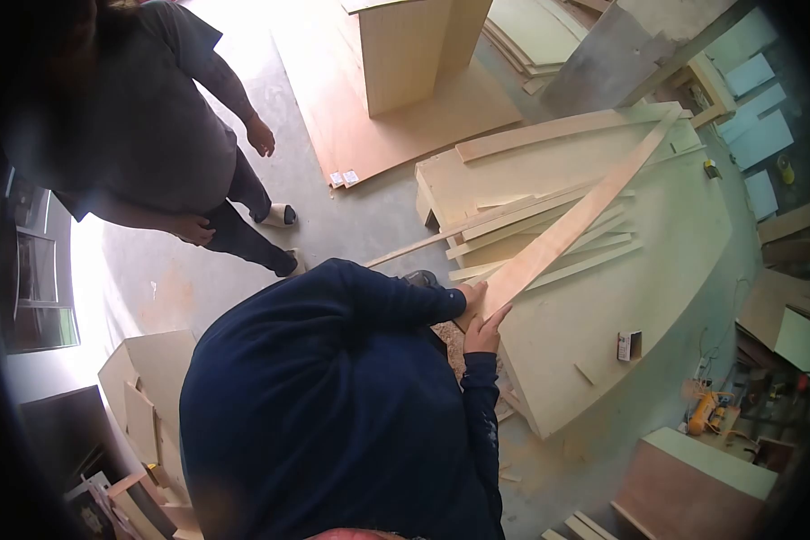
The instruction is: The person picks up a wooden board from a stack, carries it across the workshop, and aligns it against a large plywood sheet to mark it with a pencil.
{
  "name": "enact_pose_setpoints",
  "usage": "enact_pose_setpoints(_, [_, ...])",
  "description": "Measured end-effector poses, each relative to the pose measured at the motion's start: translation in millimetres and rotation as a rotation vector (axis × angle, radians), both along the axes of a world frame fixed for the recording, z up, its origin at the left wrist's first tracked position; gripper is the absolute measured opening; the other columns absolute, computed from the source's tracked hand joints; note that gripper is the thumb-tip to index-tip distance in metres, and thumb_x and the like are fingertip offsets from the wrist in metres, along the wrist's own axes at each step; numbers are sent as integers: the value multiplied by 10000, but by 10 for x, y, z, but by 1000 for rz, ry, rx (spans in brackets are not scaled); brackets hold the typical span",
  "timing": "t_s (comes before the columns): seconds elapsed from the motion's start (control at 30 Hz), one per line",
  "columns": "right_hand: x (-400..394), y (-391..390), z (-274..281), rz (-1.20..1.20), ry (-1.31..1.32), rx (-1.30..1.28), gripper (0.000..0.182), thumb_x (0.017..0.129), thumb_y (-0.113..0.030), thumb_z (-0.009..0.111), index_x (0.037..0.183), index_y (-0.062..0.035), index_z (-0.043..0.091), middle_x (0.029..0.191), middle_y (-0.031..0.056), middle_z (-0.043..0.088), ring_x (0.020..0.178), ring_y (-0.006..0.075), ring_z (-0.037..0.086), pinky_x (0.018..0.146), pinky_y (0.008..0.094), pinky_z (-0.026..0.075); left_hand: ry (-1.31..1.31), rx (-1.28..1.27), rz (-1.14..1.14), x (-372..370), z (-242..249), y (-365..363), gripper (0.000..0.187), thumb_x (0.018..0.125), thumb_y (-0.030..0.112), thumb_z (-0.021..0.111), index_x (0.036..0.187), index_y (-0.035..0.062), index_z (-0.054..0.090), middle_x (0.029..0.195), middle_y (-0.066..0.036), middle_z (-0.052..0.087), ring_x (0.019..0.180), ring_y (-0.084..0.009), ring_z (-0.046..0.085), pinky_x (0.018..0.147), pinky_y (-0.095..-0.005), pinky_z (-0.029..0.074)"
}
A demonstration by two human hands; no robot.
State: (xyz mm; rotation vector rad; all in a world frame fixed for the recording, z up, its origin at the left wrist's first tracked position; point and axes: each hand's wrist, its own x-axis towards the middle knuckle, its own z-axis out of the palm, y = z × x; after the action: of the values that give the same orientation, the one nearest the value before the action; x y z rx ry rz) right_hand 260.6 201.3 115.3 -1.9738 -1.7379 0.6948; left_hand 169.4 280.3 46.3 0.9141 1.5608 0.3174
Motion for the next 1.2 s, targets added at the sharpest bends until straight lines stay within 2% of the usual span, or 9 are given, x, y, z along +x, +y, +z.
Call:
enact_pose_setpoints(0.13, [28, -71, -3, 6, 219, 85, 744, 863, -150, 481, 1445, 41, 58, 1224, 362, 486, 1065, 431, 556, 846, 398, 469, 19, -17, -1, -22, 79, -31, 797, 885, 642, 303, 1051, -61, 641, 1047, -320, 609, 1047, -408, 590, 905, -428, 432])
enact_pose_setpoints(0.4, [71, -201, -190, -202, 603, -101, 767, 810, -44, 573, 1453, 13, 158, 1024, 192, 633, 841, 194, 631, 740, 284, 497, 116, 44, -291, -195, 114, -143, 807, 906, 644, 246, 1036, -42, 650, 988, -308, 626, 975, -404, 617, 875, -435, 459])
enact_pose_setpoints(0.53, [81, -284, -367, -317, 579, 32, 646, 791, -43, 566, 1387, 20, 324, 994, 167, 641, 829, 201, 625, 735, 299, 493, 72, 238, -364, -241, 235, -250, 721, 932, 600, 249, 1058, 15, 651, 999, -304, 619, 978, -399, 611, 879, -444, 462])
enact_pose_setpoints(0.63, [197, -304, -316, -287, 477, -50, 381, 754, -123, 567, 1108, 14, 541, 994, 187, 638, 863, 289, 622, 778, 339, 477, 80, 329, -558, -282, 236, -306, 615, 948, 538, 281, 1092, 68, 651, 1058, -270, 620, 1015, -359, 608, 901, -408, 462])
enact_pose_setpoints(0.83, [103, -609, -95, -223, 305, 22, 538, 704, -268, 648, 1152, -15, 496, 1122, 251, 548, 949, 435, 577, 867, 456, 467, -23, 354, -816, -340, -96, -349, 579, 870, 588, 472, 913, 58, 701, 803, -201, 680, 821, -316, 668, 745, -371, 503])
enact_pose_setpoints(0.87, [23, -613, -1058, -294, 201, 25, 532, 696, -294, 651, 1144, -37, 519, 1105, 272, 527, 920, 457, 576, 841, 476, 480, 8, 381, -927, -321, -100, -284, 572, 858, 584, 508, 815, 46, 698, 745, -164, 679, 716, -276, 664, 673, -359, 504])
enact_pose_setpoints(0.97, [139, -899, -193, -420, 293, -241, 630, 620, -341, 707, 1175, -91, 546, 1122, 314, 505, 900, 444, 614, 776, 463, 523, -256, 112, -996, -134, 113, -467, 576, 865, 558, 538, 979, -1, 607, 765, -141, 654, 665, -255, 652, 566, -379, 525])
enact_pose_setpoints(1.03, [164, -1071, -295, -621, 373, -347, 946, 564, -433, 763, 1250, 66, 346, 922, 238, 652, 890, 379, 644, 754, 420, 525, -203, -99, -980, -21, 266, -594, 598, 855, 567, 558, 1007, -10, 573, 759, -130, 629, 649, -254, 640, 533, -385, 526])
enact_pose_setpoints(1.2, [265, -1625, -135, -724, 458, -244, 899, 548, -382, 779, 1240, 38, 388, 945, 238, 644, 904, 378, 637, 793, 391, 508, -308, -343, -1084, 191, 262, -778, 466, 908, 496, 526, 999, 39, 543, 872, -86, 586, 769, -214, 594, 643, -351, 494])
